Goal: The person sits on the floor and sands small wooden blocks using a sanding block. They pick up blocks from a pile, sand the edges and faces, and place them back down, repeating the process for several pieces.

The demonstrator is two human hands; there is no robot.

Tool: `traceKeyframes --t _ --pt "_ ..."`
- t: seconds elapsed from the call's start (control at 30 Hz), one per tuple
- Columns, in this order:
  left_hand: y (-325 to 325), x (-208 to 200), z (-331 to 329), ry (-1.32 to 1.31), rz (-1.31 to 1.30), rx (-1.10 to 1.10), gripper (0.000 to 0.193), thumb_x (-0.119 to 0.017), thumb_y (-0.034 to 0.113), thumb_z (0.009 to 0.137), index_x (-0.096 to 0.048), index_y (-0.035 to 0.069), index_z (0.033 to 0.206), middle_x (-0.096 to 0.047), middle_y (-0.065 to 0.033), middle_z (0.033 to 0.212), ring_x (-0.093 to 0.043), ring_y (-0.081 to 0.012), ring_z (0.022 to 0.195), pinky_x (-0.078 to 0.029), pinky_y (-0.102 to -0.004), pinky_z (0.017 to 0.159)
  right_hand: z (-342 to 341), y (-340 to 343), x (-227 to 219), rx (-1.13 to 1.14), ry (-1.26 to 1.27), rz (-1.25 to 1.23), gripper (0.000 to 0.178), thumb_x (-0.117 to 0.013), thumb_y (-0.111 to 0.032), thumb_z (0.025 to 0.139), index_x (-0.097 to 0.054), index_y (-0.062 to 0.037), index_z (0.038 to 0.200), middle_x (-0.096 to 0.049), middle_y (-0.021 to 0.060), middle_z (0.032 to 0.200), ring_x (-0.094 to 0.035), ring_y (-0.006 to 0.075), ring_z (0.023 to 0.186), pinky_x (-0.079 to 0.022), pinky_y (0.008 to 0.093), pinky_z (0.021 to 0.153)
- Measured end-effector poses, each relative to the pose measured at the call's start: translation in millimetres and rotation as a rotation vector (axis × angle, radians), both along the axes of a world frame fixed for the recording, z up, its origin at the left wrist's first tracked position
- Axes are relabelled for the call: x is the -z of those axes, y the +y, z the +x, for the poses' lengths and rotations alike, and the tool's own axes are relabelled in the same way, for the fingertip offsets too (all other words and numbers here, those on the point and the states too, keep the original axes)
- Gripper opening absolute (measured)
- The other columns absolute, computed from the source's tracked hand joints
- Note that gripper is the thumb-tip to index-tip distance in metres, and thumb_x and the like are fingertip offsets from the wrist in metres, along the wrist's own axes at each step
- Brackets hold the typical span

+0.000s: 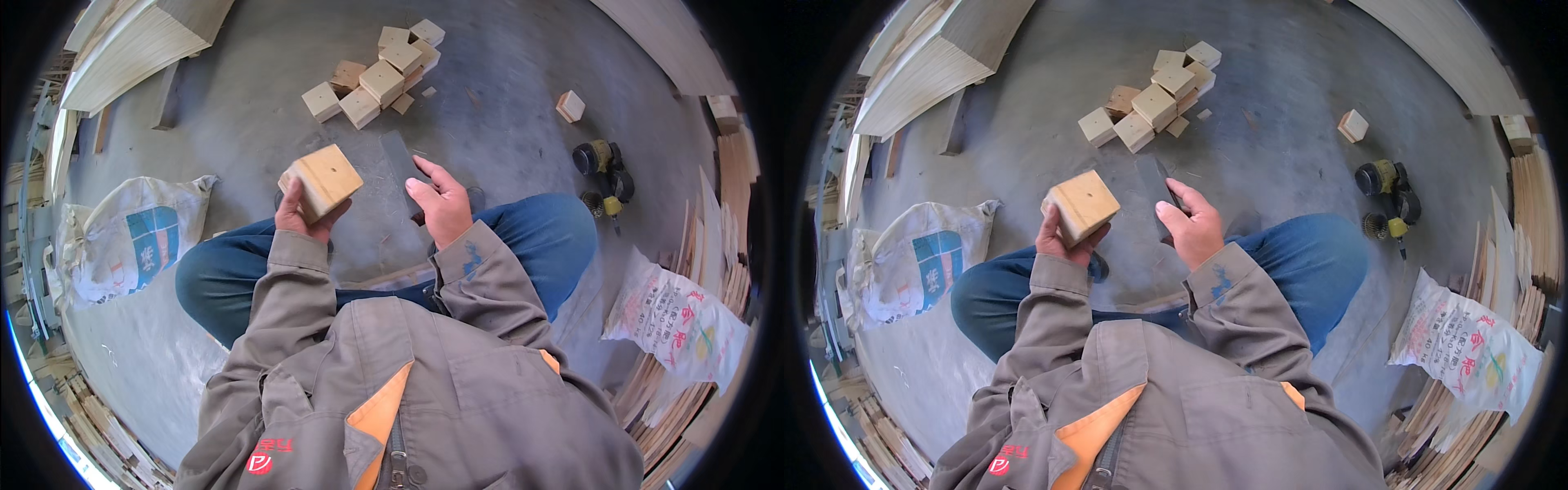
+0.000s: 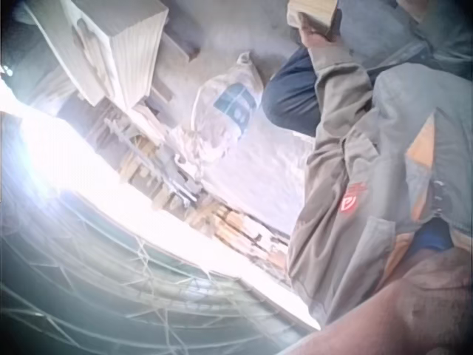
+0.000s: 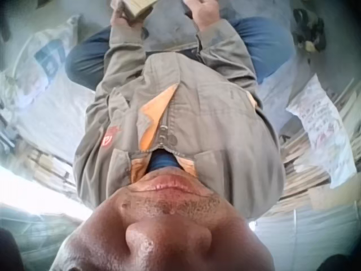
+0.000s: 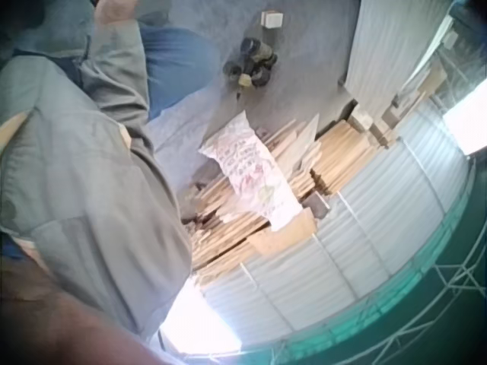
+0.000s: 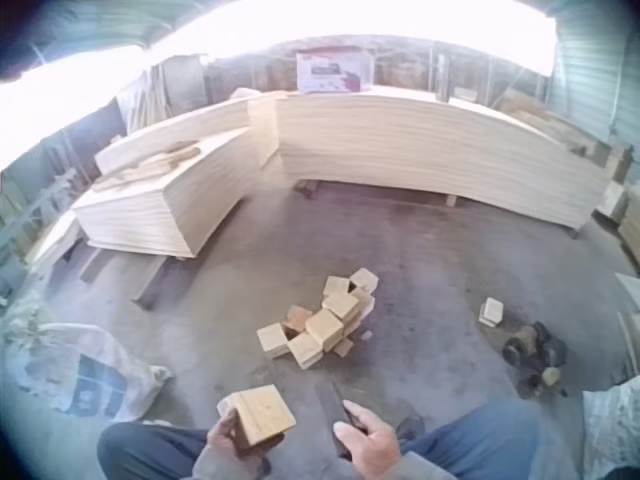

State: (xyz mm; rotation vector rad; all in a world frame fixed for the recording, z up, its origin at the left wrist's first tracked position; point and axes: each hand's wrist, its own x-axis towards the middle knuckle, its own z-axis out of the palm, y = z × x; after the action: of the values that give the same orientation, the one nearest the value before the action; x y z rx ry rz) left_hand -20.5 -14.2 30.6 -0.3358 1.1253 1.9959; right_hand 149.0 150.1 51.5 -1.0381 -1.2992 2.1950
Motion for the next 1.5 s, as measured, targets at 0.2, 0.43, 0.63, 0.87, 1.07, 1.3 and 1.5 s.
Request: traceKeyframes --t 0.2,0.43,0.63,0.87,1.07,1.3,1.5 --pt "-2 36 -6 0.648 -0.218 0.159 0.069 -0.085 0.02 0.083 -0.051 -0.001 0.14 -0.064 -0.0138 0.129 -0.065 -0.0258 0.115 -0.054 -0.0405 0.099 1 4 4 0.05 -0.039 0.061 0.051 -0.067 -0.012 0.094 -0.056 0.0 0.142 -0.07 0.0098 0.105 -0.067 0.0129 0.084 -0.056 0.0277 0.069" --pt "-1 19 -10 0.416 -0.06 0.104 0.071 -0.088 0.016 0.079 -0.054 -0.001 0.139 -0.065 -0.0126 0.13 -0.062 -0.025 0.12 -0.049 -0.0387 0.105 -1 3 -6 0.078 -0.022 -0.058 0.051 -0.067 -0.01 0.094 -0.055 0.001 0.142 -0.07 0.0114 0.107 -0.067 0.0133 0.087 -0.056 0.0275 0.071" --pt "10 17 -5 0.536 -0.126 0.136 0.106 -0.092 0.006 0.061 -0.038 -0.001 0.152 -0.056 -0.0142 0.141 -0.056 -0.0264 0.13 -0.044 -0.0395 0.112 -4 3 -9 0.067 -0.002 -0.132 0.048 -0.064 -0.009 0.096 -0.055 0.0008 0.142 -0.069 0.0119 0.111 -0.068 0.0146 0.089 -0.058 0.0289 0.072" --pt "6 17 -1 0.962 -0.382 0.252 0.115 -0.097 0.015 0.052 -0.04 -0.001 0.15 -0.05 -0.0132 0.138 -0.05 -0.0275 0.133 -0.039 -0.0372 0.116 -7 -1 1 0.043 0.001 -0.117 0.048 -0.064 -0.008 0.096 -0.054 0.0034 0.141 -0.067 0.0142 0.118 -0.068 0.0182 0.098 -0.058 0.031 0.082" --pt "-5 -24 -8 0.875 -0.251 -0.043 0.114 -0.098 0.012 0.05 -0.041 -0.001 0.148 -0.05 -0.0141 0.14 -0.051 -0.0274 0.132 -0.041 -0.0384 0.115 -4 2 14 -0.047 -0.209 0.4 0.047 -0.066 -0.012 0.094 -0.06 0.0077 0.135 -0.064 0.0196 0.133 -0.061 0.0252 0.119 -0.047 0.0341 0.104" --pt "-105 -147 -88 1.145 -0.111 -0.27 0.09 -0.097 0.015 0.059 -0.055 0.002 0.137 -0.065 -0.01 0.127 -0.065 -0.0215 0.113 -0.055 -0.0374 0.098 -5 -3 19 0.025 -0.065 0.072 0.048 -0.064 -0.01 0.096 -0.055 0.0061 0.14 -0.063 0.015 0.13 -0.062 0.0215 0.113 -0.051 0.0334 0.098" --pt "-308 -154 -144 1.343 -0.663 -0.515 0.084 -0.097 0.015 0.063 -0.057 0.001 0.135 -0.065 -0.0128 0.127 -0.065 -0.0223 0.113 -0.054 -0.0367 0.098 -9 -12 12 -0.023 -0.092 0.1 0.044 -0.062 -0.01 0.098 -0.057 0.0052 0.138 -0.066 0.0105 0.12 -0.065 0.0167 0.1 -0.059 0.0313 0.079"
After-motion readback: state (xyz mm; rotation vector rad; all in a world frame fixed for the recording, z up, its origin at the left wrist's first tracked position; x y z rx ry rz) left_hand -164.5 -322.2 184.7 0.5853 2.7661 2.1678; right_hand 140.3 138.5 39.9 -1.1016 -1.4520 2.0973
